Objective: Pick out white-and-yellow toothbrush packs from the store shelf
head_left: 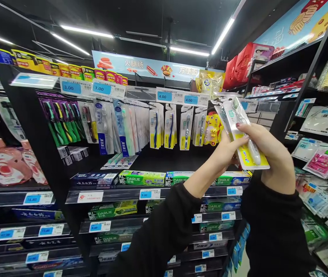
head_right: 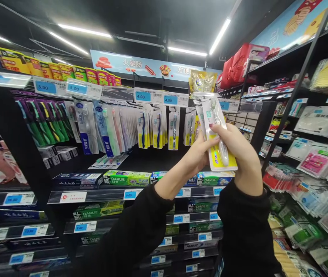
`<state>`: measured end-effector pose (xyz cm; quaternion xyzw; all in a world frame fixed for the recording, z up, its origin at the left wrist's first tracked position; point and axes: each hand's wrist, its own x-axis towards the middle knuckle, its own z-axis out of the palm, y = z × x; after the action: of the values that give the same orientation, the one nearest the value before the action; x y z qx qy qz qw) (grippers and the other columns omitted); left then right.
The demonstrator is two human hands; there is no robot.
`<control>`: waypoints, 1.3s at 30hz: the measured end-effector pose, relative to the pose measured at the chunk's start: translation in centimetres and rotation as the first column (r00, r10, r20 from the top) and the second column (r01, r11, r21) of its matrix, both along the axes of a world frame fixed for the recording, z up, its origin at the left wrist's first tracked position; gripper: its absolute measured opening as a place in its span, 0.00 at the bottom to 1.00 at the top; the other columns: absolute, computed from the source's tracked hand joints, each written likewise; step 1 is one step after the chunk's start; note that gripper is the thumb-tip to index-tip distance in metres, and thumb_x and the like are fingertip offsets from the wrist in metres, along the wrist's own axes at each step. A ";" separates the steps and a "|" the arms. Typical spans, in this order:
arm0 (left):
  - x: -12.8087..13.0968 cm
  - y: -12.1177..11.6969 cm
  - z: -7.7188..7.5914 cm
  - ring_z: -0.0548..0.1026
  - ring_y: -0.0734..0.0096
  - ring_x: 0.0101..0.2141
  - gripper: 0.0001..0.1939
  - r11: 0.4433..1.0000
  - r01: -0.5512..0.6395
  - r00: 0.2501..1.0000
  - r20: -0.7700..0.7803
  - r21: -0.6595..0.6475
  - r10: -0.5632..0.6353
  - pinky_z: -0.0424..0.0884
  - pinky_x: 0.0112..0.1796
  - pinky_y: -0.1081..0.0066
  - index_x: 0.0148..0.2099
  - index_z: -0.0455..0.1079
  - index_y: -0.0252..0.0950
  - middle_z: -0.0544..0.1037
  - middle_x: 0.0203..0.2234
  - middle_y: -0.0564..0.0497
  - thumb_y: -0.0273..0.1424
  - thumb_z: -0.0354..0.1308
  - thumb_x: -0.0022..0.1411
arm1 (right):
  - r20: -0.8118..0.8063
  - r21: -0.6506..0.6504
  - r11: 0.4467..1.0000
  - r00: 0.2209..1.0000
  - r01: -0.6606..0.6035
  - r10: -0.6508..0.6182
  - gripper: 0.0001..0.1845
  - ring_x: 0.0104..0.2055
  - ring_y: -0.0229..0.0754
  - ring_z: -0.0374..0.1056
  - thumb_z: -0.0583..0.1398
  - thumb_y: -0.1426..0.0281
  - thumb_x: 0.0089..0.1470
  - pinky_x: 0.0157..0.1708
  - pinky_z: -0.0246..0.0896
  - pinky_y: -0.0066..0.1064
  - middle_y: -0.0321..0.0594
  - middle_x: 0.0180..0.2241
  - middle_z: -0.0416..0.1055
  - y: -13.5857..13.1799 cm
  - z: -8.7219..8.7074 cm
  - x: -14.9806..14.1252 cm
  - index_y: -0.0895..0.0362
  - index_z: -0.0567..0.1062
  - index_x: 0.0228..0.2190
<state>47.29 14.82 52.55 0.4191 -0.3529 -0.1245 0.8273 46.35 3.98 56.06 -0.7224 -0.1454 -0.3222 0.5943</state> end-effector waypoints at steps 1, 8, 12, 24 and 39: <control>0.3 0.1 -0.3 0.77 0.63 0.38 0.33 0.999 0.002 1.000 -0.014 -0.034 -0.002 0.72 0.44 0.61 0.61 0.54 0.40 0.75 0.43 0.46 0.29 0.61 0.56 | 0.028 -0.025 0.999 0.999 0.027 -0.027 0.12 0.31 0.47 0.71 0.65 0.62 0.42 0.30 0.69 0.37 0.40 0.25 0.72 0.1 -0.5 0.5 0.57 0.75 0.28; 1.4 1.6 -2.4 0.73 0.59 0.49 0.29 0.991 0.042 0.997 -0.059 -0.126 -0.050 0.65 0.53 0.60 0.59 0.59 0.39 0.75 0.47 0.48 0.25 0.58 0.54 | 0.112 -0.084 0.968 0.967 0.238 -0.229 0.21 0.40 0.48 0.70 0.60 0.54 0.47 0.43 0.65 0.41 0.42 0.35 0.74 1.6 -4.2 2.4 0.56 0.72 0.38; 1.3 2.3 -3.4 0.70 0.59 0.52 0.28 0.992 0.019 1.000 0.005 -0.121 -0.019 0.63 0.55 0.62 0.57 0.61 0.39 0.73 0.50 0.48 0.26 0.60 0.54 | 0.139 -0.007 0.978 0.968 0.210 -0.207 0.24 0.39 0.46 0.69 0.59 0.52 0.49 0.42 0.64 0.40 0.43 0.38 0.73 2.9 -5.8 2.1 0.57 0.71 0.41; -4.4 10.7 -15.1 0.71 0.55 0.51 0.35 0.996 -0.089 0.968 -0.233 0.032 0.094 0.65 0.52 0.63 0.57 0.62 0.42 0.74 0.50 0.48 0.30 0.69 0.46 | 0.078 -0.259 0.929 0.964 0.265 -0.253 0.22 0.42 0.48 0.58 0.51 0.54 0.57 0.41 0.56 0.42 0.45 0.36 0.63 10.2 -17.8 -4.7 0.58 0.73 0.37; -10.8 17.3 -25.0 0.77 0.52 0.45 0.31 0.883 -0.467 0.614 -0.704 0.041 0.357 0.72 0.49 0.59 0.51 0.67 0.38 0.78 0.45 0.45 0.35 0.70 0.44 | -0.264 -0.212 0.929 0.933 -0.303 0.245 0.15 0.37 0.45 0.67 0.56 0.61 0.55 0.38 0.61 0.37 0.42 0.36 0.71 16.2 -26.3 -5.5 0.56 0.70 0.41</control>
<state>36.52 32.12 27.59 0.3491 0.0810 -0.0522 0.9321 40.86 20.18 29.75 -0.7963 -0.2139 -0.1277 0.5512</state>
